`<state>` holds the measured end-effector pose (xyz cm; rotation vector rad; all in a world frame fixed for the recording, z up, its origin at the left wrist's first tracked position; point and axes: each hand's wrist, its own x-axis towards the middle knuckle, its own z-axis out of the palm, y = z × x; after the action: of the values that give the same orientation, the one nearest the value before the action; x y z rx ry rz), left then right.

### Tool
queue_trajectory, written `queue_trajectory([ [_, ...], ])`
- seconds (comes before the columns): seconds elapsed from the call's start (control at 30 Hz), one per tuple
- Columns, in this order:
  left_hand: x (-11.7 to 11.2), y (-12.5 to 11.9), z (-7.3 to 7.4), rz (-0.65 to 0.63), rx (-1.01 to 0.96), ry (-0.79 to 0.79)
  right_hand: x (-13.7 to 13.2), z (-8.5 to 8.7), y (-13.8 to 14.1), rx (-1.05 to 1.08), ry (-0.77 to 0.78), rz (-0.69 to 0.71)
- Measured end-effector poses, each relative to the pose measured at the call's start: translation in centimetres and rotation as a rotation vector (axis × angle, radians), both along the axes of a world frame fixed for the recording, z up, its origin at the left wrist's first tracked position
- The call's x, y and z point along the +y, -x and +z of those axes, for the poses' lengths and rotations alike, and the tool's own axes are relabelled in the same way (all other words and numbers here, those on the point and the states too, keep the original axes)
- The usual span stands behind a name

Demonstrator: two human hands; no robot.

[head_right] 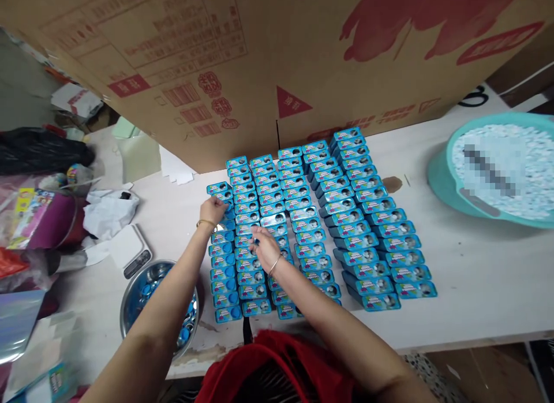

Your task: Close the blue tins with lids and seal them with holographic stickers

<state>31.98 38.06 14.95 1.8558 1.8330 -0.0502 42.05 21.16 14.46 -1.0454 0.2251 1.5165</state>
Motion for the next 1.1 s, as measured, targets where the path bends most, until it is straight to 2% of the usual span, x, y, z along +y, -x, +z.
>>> queue_trajectory([
  [0.07, 2.3, -0.2, -0.4, -0.048, 0.15, 0.073, -0.5, -0.3, -0.4, -0.002, -0.05, 0.073],
  [0.13, 3.6, -0.5, -0.7, -0.12, 0.287, 0.166, -0.9, -0.6, -0.5, -0.02, -0.089, 0.131],
  [0.23, 4.5, -0.9, -1.0, -0.172, 0.419, 0.251, -1.0, -1.0, -0.1, -0.101, -0.038, 0.175],
  [0.37, 4.5, -1.1, -0.7, -0.157, 0.478, 0.235, 0.0, -0.9, 0.7, -0.149, -0.023, 0.137],
  [0.43, 3.6, -1.1, 0.1, -0.161, 0.463, 0.189, 0.8, -0.3, 0.8, -0.127, -0.04, 0.116],
  [0.5, 1.6, -0.8, 1.0, -0.199, 0.348, 0.102, 1.5, 0.4, 0.7, -0.102, -0.027, 0.103],
  [0.57, -1.1, -0.2, 1.7, -0.304, 0.107, 0.027, 2.1, 1.1, 0.6, -0.071, -0.007, 0.077],
  [0.63, -4.1, 0.4, 2.2, -0.472, -0.14, -0.01, 2.7, 1.7, 0.7, -0.038, -0.022, 0.044],
  [0.7, -6.4, 0.7, 2.4, -0.566, -0.21, -0.087, 3.3, 2.1, 1.0, -0.014, -0.065, 0.026],
  [0.77, -7.3, 0.7, 2.4, -0.554, -0.174, -0.164, 3.9, 2.3, 1.4, 0.01, -0.107, 0.01],
  [0.87, -5.4, 0.2, 2.0, -0.433, -0.142, -0.157, 4.5, 2.1, 1.6, 0.02, -0.098, -0.022],
  [1.0, 0.4, -0.7, 0.9, -0.135, 0.001, -0.073, 4.2, 1.4, 0.7, -0.098, -0.033, 0.061],
  [1.1, 4.4, -1.1, -0.4, -0.05, 0.129, 0.031, 3.1, 0.7, 0.1, -0.139, -0.063, 0.161],
])
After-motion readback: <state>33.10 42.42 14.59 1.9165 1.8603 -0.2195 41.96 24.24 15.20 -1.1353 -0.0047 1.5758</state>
